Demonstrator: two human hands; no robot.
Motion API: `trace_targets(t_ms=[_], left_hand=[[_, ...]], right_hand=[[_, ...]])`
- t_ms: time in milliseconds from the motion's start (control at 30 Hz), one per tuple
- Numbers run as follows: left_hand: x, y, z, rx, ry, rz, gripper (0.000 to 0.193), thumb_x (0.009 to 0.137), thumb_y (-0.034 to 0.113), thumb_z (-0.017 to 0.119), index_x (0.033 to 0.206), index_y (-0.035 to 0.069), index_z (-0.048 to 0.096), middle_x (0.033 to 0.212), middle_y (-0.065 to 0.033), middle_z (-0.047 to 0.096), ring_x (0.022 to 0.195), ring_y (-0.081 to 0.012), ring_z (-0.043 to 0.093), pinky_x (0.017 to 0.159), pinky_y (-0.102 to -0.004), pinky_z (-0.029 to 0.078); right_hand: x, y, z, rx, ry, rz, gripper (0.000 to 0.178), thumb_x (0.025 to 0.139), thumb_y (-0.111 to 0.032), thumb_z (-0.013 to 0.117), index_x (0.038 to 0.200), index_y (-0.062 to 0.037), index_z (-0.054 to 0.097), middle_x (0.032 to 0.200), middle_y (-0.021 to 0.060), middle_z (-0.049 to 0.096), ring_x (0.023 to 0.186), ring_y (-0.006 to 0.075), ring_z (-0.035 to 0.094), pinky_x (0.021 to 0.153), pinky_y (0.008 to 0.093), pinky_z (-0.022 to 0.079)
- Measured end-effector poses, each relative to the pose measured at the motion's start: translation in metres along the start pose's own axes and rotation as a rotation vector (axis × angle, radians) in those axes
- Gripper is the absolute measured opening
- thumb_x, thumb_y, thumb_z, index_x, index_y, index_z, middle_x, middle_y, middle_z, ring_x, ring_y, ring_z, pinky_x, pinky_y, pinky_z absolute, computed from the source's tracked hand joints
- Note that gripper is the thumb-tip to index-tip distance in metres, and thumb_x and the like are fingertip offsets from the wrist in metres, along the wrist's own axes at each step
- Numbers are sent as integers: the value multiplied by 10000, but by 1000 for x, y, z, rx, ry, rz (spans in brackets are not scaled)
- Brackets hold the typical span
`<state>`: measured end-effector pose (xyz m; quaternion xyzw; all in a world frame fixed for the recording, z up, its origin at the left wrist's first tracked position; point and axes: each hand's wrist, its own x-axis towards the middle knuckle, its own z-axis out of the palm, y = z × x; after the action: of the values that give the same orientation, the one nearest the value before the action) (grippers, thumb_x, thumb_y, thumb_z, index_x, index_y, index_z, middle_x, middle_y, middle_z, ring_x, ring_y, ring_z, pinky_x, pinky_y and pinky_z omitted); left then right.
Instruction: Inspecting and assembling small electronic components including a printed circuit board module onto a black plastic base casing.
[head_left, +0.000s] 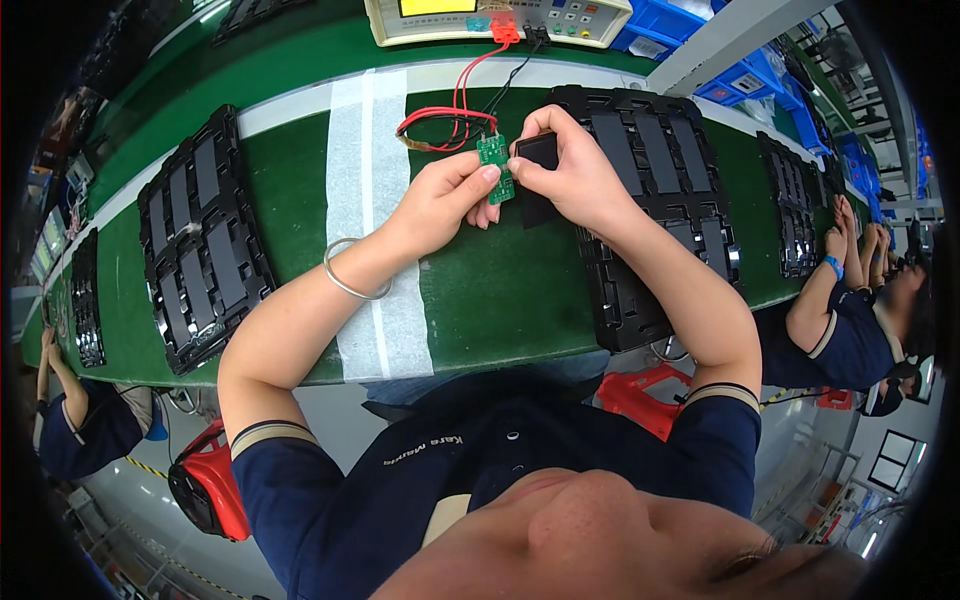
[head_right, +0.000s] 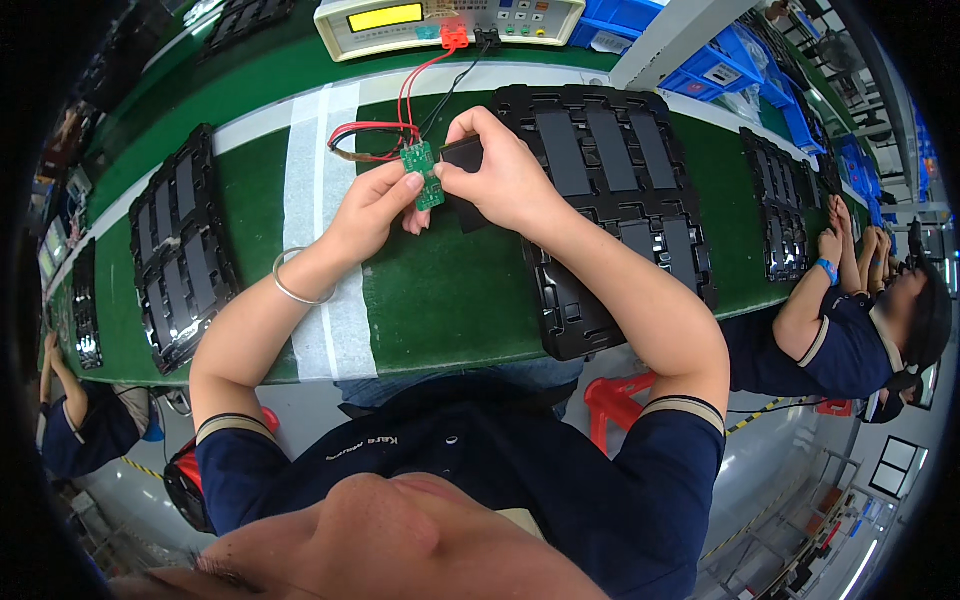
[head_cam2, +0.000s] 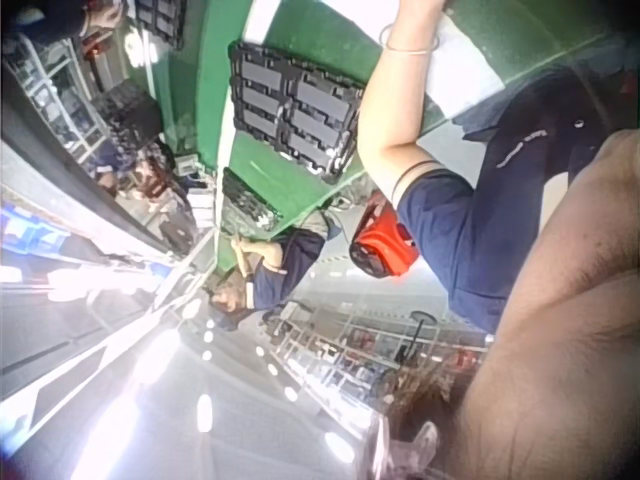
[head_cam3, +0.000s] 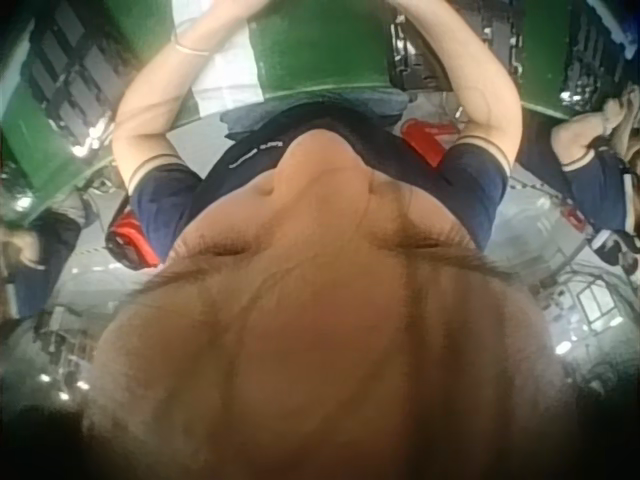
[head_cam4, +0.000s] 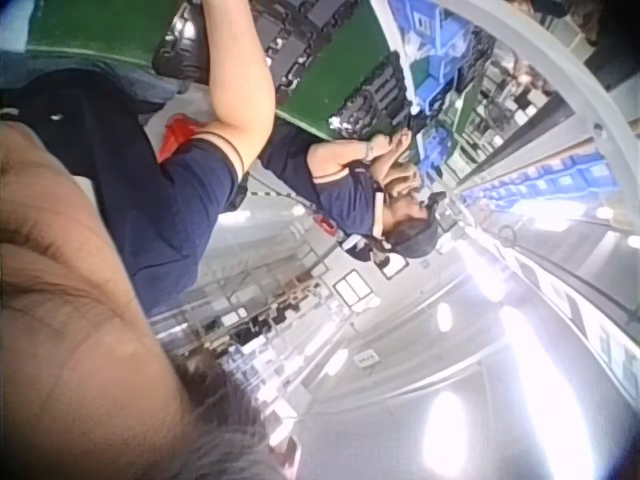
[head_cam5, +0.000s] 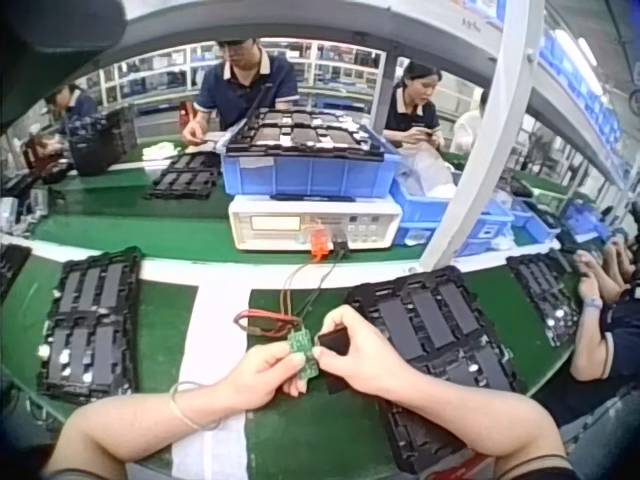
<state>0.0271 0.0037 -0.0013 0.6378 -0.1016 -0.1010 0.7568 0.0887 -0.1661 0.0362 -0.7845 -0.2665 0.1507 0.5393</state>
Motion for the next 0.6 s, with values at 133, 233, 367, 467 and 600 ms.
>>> trace_targets(t_ms=[133,233,367,467,600], left_hand=[[-1,-1,-1,13,2,5,234,923,237,434,885,29,534,661,-14,562,566,-62,511,530,-188,416],[1,-1,0,57,40,3,233,916,228,448,853,21,536,645,-14,563,550,-63,512,516,-191,419],[6,-4,0,219,115,1,247,904,209,471,762,15,526,608,-19,558,517,-65,508,486,-197,419],[5,-1,2,249,143,0,262,900,202,479,714,20,507,590,-24,553,505,-64,505,475,-201,416],[4,-4,3,276,102,11,262,895,194,490,691,30,487,585,-24,550,511,-58,499,483,-198,411]], right_hand=[[0,1,0,-24,3,-10,235,723,-71,626,873,-38,447,840,20,484,853,107,437,802,248,349],[0,2,1,-27,3,25,230,735,-50,619,879,-39,439,828,17,495,810,98,465,762,237,376],[2,-9,-6,40,23,-16,219,756,-7,597,893,-43,431,817,20,511,749,93,513,706,225,414],[-16,-47,-31,338,18,-10,209,792,0,569,954,-36,444,862,42,508,768,116,529,723,246,431],[-50,-42,-71,146,83,-128,191,816,-14,553,973,-31,447,896,41,477,786,122,524,755,259,440]])
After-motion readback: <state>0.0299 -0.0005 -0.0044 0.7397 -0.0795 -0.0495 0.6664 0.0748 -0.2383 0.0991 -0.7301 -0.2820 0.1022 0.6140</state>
